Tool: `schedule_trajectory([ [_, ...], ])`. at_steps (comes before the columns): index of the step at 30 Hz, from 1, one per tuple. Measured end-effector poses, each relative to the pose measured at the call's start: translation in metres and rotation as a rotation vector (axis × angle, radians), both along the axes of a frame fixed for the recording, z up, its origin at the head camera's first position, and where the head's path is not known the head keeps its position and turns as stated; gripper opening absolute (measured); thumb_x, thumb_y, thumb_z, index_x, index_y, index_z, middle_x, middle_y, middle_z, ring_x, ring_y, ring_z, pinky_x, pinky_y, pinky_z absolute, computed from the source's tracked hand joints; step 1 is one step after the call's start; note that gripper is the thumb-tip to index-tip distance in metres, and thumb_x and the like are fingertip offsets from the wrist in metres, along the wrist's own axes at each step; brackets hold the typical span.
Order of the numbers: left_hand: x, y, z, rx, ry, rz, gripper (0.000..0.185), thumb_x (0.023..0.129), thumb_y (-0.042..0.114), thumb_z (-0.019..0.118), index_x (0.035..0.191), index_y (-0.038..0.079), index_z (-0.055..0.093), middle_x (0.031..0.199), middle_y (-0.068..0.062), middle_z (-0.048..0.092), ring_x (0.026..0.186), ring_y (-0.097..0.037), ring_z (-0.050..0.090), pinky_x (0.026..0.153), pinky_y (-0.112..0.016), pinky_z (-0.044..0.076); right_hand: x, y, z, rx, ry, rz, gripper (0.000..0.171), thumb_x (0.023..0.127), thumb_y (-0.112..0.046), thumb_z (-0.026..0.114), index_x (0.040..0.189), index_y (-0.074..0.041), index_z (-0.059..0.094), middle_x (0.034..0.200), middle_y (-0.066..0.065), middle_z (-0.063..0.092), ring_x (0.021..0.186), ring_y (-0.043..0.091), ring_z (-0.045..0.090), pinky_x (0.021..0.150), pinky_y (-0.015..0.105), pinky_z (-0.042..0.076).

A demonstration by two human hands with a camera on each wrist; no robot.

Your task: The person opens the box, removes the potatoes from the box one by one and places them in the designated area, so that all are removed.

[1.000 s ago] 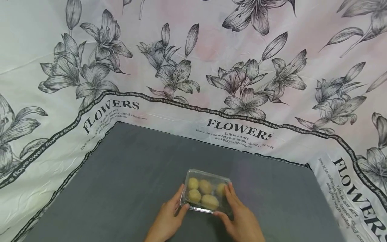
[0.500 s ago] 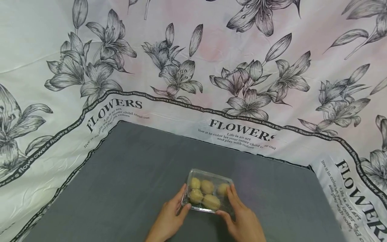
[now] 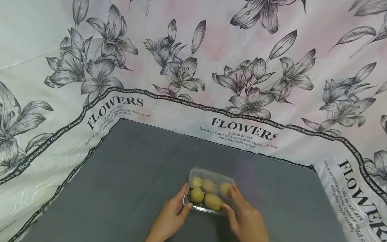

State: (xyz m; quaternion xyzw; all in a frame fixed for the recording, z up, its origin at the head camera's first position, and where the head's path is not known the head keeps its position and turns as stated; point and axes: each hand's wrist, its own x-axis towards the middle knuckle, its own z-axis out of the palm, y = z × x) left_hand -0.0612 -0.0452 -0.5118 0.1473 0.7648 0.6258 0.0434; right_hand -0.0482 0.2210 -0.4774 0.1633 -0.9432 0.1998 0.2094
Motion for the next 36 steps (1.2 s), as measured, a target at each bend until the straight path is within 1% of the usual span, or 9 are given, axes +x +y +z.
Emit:
schedule_trajectory([
  [3, -0.002, 0.000, 0.000, -0.023, 0.002, 0.000, 0.068, 0.108, 0.017, 0.064, 0.164, -0.002, 0.031, 0.162, -0.029, 0.038, 0.143, -0.046, 0.046, 0.112, -0.051, 0.047, -0.003, 0.002, 0.007, -0.023, 0.055, 0.018, 0.068, 0.085, -0.021, 0.091, 0.145, -0.004, 0.064, 0.144, 0.017, 0.065, 0.055, 0.003, 0.059, 0.065, 0.043, 0.067],
  [6, -0.003, 0.000, 0.000, -0.043, 0.006, 0.000, 0.068, 0.108, 0.018, 0.063, 0.164, -0.003, 0.030, 0.163, -0.028, 0.038, 0.143, -0.046, 0.046, 0.111, -0.052, 0.047, -0.004, 0.004, 0.011, -0.033, 0.064, 0.032, 0.067, 0.084, -0.021, 0.092, 0.144, -0.005, 0.065, 0.143, 0.016, 0.066, 0.078, 0.023, 0.078, 0.071, 0.047, 0.067],
  [8, -0.003, 0.000, 0.001, -0.052, 0.014, 0.000, 0.068, 0.108, 0.019, 0.063, 0.164, -0.003, 0.030, 0.162, -0.028, 0.038, 0.142, -0.046, 0.048, 0.110, -0.052, 0.048, -0.005, 0.006, 0.013, -0.048, 0.063, 0.035, 0.066, 0.085, -0.020, 0.092, 0.144, -0.007, 0.066, 0.143, 0.015, 0.066, 0.094, 0.033, 0.078, 0.077, 0.050, 0.066],
  [9, -0.003, 0.000, 0.001, -0.057, 0.016, 0.002, 0.068, 0.109, 0.020, 0.063, 0.164, -0.003, 0.030, 0.162, -0.027, 0.039, 0.141, -0.046, 0.048, 0.110, -0.052, 0.048, -0.006, 0.006, 0.014, -0.057, 0.061, 0.034, 0.065, 0.085, -0.020, 0.091, 0.143, -0.007, 0.066, 0.142, 0.014, 0.067, 0.098, 0.034, 0.078, 0.078, 0.050, 0.066],
  [17, -0.001, -0.001, 0.002, -0.055, 0.003, 0.005, 0.068, 0.108, 0.020, 0.064, 0.164, -0.002, 0.031, 0.163, -0.026, 0.040, 0.142, -0.045, 0.049, 0.111, -0.052, 0.048, -0.013, 0.008, 0.023, -0.100, 0.035, 0.004, 0.056, 0.088, -0.023, 0.089, 0.139, -0.010, 0.071, 0.134, 0.007, 0.074, 0.098, 0.032, 0.078, 0.080, 0.052, 0.066],
  [21, 0.000, -0.001, 0.002, -0.046, 0.005, 0.000, 0.069, 0.108, 0.020, 0.065, 0.164, -0.002, 0.032, 0.163, -0.025, 0.040, 0.143, -0.044, 0.048, 0.111, -0.051, 0.048, -0.018, 0.010, 0.027, -0.129, 0.006, -0.009, 0.053, 0.090, -0.021, 0.088, 0.139, -0.011, 0.070, 0.132, 0.007, 0.074, 0.104, 0.034, 0.077, 0.082, 0.053, 0.065],
  [27, -0.001, 0.000, 0.001, -0.037, 0.020, 0.014, 0.068, 0.108, 0.019, 0.065, 0.164, -0.002, 0.032, 0.163, -0.024, 0.041, 0.143, -0.042, 0.048, 0.112, -0.050, 0.048, -0.029, 0.013, 0.033, -0.213, -0.031, -0.008, 0.045, 0.091, -0.017, 0.086, 0.132, -0.008, 0.071, 0.133, 0.010, 0.073, 0.110, 0.037, 0.074, 0.090, 0.051, 0.062],
  [32, -0.001, 0.000, 0.001, -0.026, 0.017, 0.003, 0.068, 0.108, 0.018, 0.064, 0.163, -0.004, 0.031, 0.163, -0.023, 0.040, 0.146, -0.040, 0.044, 0.114, -0.049, 0.045, -0.036, 0.015, 0.036, -0.257, -0.072, -0.046, 0.039, 0.094, -0.022, 0.083, 0.129, -0.009, 0.072, 0.130, 0.011, 0.074, 0.107, 0.037, 0.076, 0.086, 0.046, 0.064],
  [36, -0.001, -0.001, 0.001, -0.033, 0.003, -0.012, 0.068, 0.108, 0.019, 0.064, 0.163, -0.004, 0.030, 0.163, -0.022, 0.039, 0.147, -0.039, 0.043, 0.115, -0.050, 0.045, -0.041, 0.016, 0.039, -0.264, -0.072, -0.067, 0.036, 0.096, -0.023, 0.082, 0.128, -0.008, 0.072, 0.124, 0.014, 0.076, 0.102, 0.036, 0.077, 0.083, 0.046, 0.065],
])
